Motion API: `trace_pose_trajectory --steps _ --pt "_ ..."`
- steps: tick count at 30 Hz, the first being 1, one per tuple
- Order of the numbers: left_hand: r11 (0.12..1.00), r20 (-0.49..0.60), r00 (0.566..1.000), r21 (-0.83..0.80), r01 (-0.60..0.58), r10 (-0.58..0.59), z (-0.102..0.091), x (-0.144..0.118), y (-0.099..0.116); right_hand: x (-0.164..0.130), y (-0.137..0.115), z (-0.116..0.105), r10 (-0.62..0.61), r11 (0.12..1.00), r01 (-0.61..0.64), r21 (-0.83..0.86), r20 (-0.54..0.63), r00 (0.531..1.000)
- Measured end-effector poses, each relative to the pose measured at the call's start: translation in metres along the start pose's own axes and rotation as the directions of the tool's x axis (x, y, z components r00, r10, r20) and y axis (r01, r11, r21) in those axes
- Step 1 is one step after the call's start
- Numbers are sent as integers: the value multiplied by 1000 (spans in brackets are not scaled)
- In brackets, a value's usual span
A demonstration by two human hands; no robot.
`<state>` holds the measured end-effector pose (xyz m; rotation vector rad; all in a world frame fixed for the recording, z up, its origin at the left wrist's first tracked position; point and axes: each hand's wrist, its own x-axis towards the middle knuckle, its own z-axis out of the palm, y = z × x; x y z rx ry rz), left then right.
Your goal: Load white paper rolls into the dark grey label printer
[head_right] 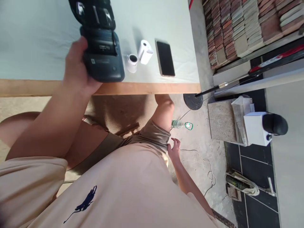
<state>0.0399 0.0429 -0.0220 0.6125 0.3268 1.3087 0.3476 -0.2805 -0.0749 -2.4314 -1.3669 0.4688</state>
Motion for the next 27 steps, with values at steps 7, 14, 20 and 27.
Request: trace_pose_trajectory --steps 7,14,20,27 --pt "999 -119 992 27 -30 33 3 -8 1 145 -87 -19 -241 949 268 163 -167 956" --pt "997 -140 990 70 7 3 11 -11 6 239 -273 -17 -492 858 507 77 -160 856" --pt "1000 -208 978 12 25 -22 10 -12 8 257 -300 7 -471 882 470 -19 -29 882" --pt "1000 -236 972 24 -1 7 14 -15 6 267 -281 14 -618 442 751 491 -440 651"
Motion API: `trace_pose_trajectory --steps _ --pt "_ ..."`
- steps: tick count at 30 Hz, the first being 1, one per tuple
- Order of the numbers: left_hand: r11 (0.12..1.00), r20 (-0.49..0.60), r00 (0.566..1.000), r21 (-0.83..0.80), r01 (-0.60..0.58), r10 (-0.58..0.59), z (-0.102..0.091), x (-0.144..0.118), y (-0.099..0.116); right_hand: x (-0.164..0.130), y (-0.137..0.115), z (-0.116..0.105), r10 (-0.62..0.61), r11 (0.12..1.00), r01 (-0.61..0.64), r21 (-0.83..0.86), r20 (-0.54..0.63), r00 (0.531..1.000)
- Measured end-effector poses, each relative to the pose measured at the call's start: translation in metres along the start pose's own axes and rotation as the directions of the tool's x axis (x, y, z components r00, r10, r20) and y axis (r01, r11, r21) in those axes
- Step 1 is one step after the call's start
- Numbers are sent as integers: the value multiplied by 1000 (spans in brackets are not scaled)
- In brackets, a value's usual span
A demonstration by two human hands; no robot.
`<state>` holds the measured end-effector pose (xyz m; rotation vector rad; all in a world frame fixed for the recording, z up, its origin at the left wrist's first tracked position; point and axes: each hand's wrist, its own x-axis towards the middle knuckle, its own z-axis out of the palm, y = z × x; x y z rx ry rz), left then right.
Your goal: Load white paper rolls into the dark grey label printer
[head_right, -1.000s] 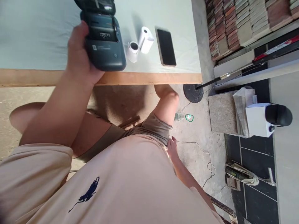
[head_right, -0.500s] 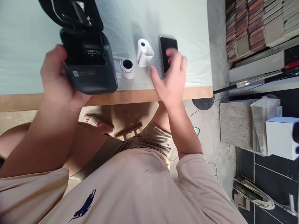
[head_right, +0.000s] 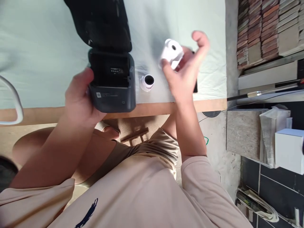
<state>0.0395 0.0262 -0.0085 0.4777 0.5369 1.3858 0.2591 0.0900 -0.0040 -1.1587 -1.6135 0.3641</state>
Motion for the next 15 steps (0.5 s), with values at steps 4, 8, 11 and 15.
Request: trace_pose_trajectory --steps 4,8,11,15 --pt "1000 -4 1000 27 10 -10 -5 1 -3 2 -38 -1 -317 938 311 155 18 948" --pt "997 -22 1000 71 -4 6 -3 -2 -4 -1 -86 7 -367 916 401 -25 353 861" --pt "996 -45 998 73 -48 51 0 -4 -5 -1 -95 13 -187 905 343 -253 489 852" --pt "993 -34 998 110 -44 48 -1 -3 -8 4 -86 17 -43 855 329 -401 577 816"
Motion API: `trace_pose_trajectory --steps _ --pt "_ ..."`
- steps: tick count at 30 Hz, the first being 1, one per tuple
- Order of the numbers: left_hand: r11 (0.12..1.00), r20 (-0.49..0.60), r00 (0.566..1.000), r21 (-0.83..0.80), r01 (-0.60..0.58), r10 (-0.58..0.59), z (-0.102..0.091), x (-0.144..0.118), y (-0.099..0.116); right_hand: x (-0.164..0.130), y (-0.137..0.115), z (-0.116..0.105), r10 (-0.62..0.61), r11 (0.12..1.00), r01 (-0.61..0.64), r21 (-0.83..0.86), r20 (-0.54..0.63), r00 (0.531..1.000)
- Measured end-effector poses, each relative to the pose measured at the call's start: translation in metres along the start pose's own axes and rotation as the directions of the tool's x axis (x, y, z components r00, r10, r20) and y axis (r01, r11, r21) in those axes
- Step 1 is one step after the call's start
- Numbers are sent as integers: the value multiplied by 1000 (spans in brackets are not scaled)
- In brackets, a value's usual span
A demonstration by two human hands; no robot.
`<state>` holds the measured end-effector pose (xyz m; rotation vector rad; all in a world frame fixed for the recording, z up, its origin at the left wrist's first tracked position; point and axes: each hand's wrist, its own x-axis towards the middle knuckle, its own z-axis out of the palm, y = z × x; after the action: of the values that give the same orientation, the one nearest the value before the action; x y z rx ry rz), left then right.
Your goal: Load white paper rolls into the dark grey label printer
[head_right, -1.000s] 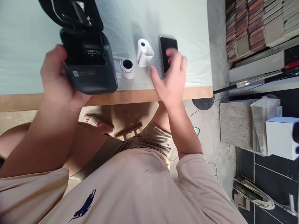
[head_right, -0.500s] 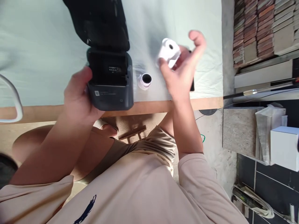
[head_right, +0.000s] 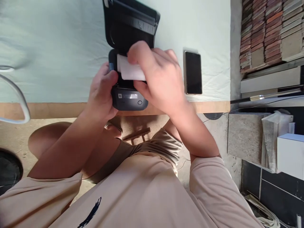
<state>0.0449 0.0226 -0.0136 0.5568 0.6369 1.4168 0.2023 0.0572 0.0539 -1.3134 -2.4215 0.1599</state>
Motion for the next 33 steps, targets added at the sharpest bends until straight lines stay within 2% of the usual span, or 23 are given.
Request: trace_pose_trajectory --steps 2,6,12,17,19,21,23,24,25,29,31,33 --pt "1000 -6 1000 -8 7 -7 -1 2 -1 1 2 0 -29 999 28 21 38 999" --pt "998 -4 1000 -52 23 -24 -1 3 0 -5 -3 2 -93 995 97 32 -88 992" --pt "999 42 999 36 22 -23 -7 2 2 -20 -4 15 -172 982 175 65 -57 984" --pt "998 62 998 67 18 -22 -11 1 0 -31 -2 17 -183 967 197 162 -94 979" --pt "998 51 999 59 2 -5 -11 0 -1 -33 -1 14 -184 957 212 200 -153 971" --pt "997 54 999 73 -2 -2 -11 -1 -3 -31 1 9 -149 940 228 252 -297 943" --pt "995 70 998 104 -2 -5 -11 -1 -5 -25 6 6 -49 920 223 324 -468 882" --pt "993 76 997 118 -13 4 -12 0 -6 -20 8 6 16 905 202 374 -505 863" --pt "991 85 996 130 -27 16 -12 0 -7 -14 10 5 75 885 177 431 -506 859" --pt "988 99 995 146 -41 27 -14 1 -8 6 11 8 207 784 63 618 -356 911" --pt "987 104 995 160 -21 5 -15 1 -8 10 9 10 213 780 93 619 -402 890" --pt "989 127 992 146 -13 -6 -17 1 -7 8 9 13 178 797 107 594 -402 898"
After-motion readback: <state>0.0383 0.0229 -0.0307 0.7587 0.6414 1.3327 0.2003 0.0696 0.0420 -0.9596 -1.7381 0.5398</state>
